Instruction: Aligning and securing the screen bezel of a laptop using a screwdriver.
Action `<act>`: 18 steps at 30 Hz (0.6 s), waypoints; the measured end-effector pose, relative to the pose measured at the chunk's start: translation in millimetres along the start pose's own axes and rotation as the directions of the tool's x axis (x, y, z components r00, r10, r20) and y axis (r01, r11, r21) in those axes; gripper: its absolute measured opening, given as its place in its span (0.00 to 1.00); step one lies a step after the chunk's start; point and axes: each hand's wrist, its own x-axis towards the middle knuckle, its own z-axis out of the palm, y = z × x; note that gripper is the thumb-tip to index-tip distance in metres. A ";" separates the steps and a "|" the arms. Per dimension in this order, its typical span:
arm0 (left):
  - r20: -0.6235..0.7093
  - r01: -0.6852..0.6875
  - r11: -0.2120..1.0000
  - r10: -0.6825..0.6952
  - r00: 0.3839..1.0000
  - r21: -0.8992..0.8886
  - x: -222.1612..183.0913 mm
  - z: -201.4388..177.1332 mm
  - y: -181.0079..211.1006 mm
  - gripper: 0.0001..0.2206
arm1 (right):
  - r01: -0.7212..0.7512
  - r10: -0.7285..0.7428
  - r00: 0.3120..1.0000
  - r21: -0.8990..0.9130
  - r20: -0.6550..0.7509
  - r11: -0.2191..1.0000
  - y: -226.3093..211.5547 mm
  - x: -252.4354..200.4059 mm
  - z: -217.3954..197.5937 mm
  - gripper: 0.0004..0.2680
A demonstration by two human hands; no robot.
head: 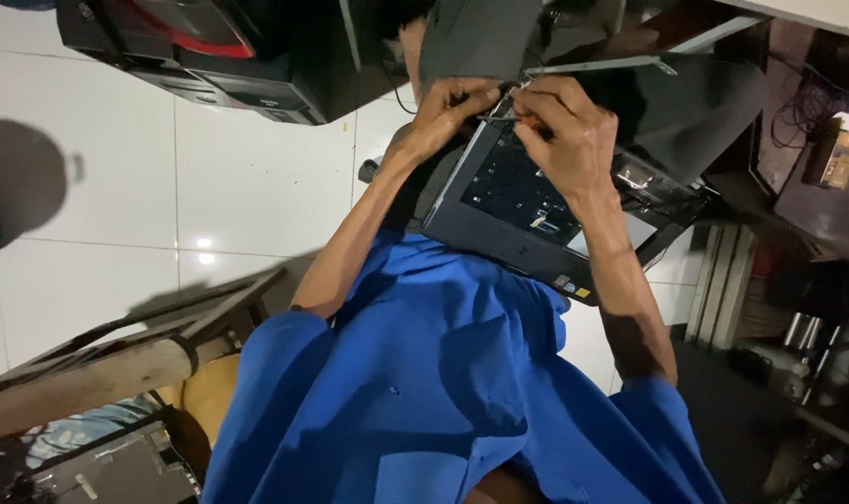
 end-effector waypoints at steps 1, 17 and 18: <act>0.002 0.001 1.000 -0.001 1.000 0.001 0.0 0.5 1.5 0.13 | -0.002 0.002 1.000 -0.001 -0.002 1.000 -1.0 -0.8 0.8 0.07; -0.022 -0.025 0.990 0.028 0.999 0.140 -3.5 7.7 27.3 0.15 | -0.068 0.069 0.997 -0.033 0.033 0.997 3.8 -11.7 7.1 0.11; -0.023 -0.059 0.982 0.064 0.998 0.178 -3.1 7.8 27.4 0.16 | -0.111 0.111 0.994 0.012 0.009 0.994 3.9 -14.1 8.5 0.12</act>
